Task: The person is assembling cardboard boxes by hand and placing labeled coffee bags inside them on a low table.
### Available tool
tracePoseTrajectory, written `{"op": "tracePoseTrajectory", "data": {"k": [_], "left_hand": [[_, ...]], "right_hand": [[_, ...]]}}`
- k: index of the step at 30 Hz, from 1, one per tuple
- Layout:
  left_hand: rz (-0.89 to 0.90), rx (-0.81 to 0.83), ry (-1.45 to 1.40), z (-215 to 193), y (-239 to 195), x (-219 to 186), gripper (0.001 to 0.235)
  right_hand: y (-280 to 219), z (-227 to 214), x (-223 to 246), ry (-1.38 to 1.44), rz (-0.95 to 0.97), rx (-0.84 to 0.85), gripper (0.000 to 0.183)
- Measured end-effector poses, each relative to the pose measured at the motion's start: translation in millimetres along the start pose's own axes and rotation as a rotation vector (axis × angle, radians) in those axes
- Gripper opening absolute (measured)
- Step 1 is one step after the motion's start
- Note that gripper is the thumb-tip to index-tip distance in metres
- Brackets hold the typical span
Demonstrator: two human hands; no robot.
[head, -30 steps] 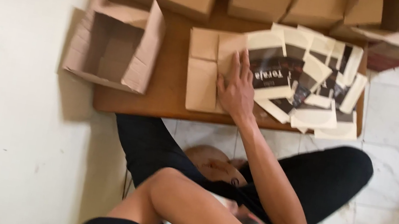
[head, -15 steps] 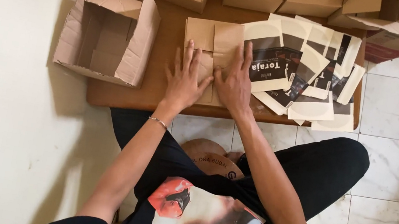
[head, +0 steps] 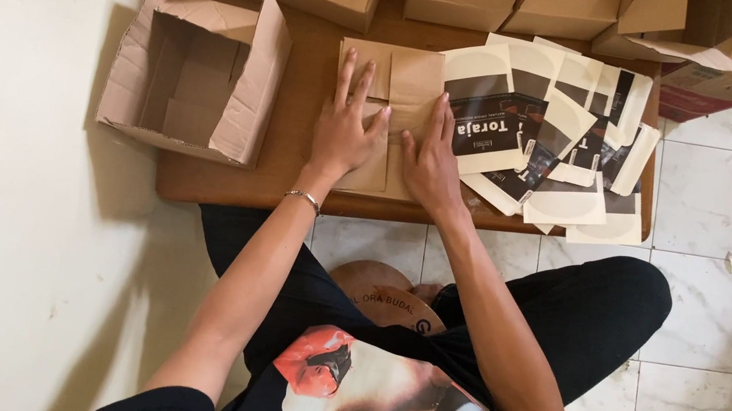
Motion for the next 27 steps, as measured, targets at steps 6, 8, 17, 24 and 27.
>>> {"op": "tracePoseTrajectory", "data": {"k": [6,8,17,24,27], "left_hand": [[-0.091,-0.02,-0.2,2.3,-1.8,6.6,0.077],[-0.096,-0.093,-0.378,19.9,-2.3,22.3,0.081],[-0.161,-0.066,-0.423,22.3,-2.9,26.6,0.074],[-0.187,-0.049,-0.409,-0.7,-13.8,15.4,0.072],[-0.195,-0.046,-0.39,-4.8,-19.7,17.8,0.072]], "right_hand": [[-8.9,-13.3,1.6,0.36,-0.014,0.024,0.077],[-11.4,-6.6,-9.6,0.601,0.056,0.059,0.073],[-12.7,0.7,-25.3,0.75,0.038,0.076,0.065],[-15.5,-3.3,-13.9,0.602,0.02,0.065,0.065],[-19.4,-1.3,-9.2,0.608,0.001,0.066,0.064]]}}
Point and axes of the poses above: each hand's wrist, its own y-axis towards the middle knuckle, its own z-axis out of the palm, x = y × z, the point moved 2 cm from there along y, towards the middle knuckle, and after that the axes turned 3 degrees about -z, right-handed, at the moved point
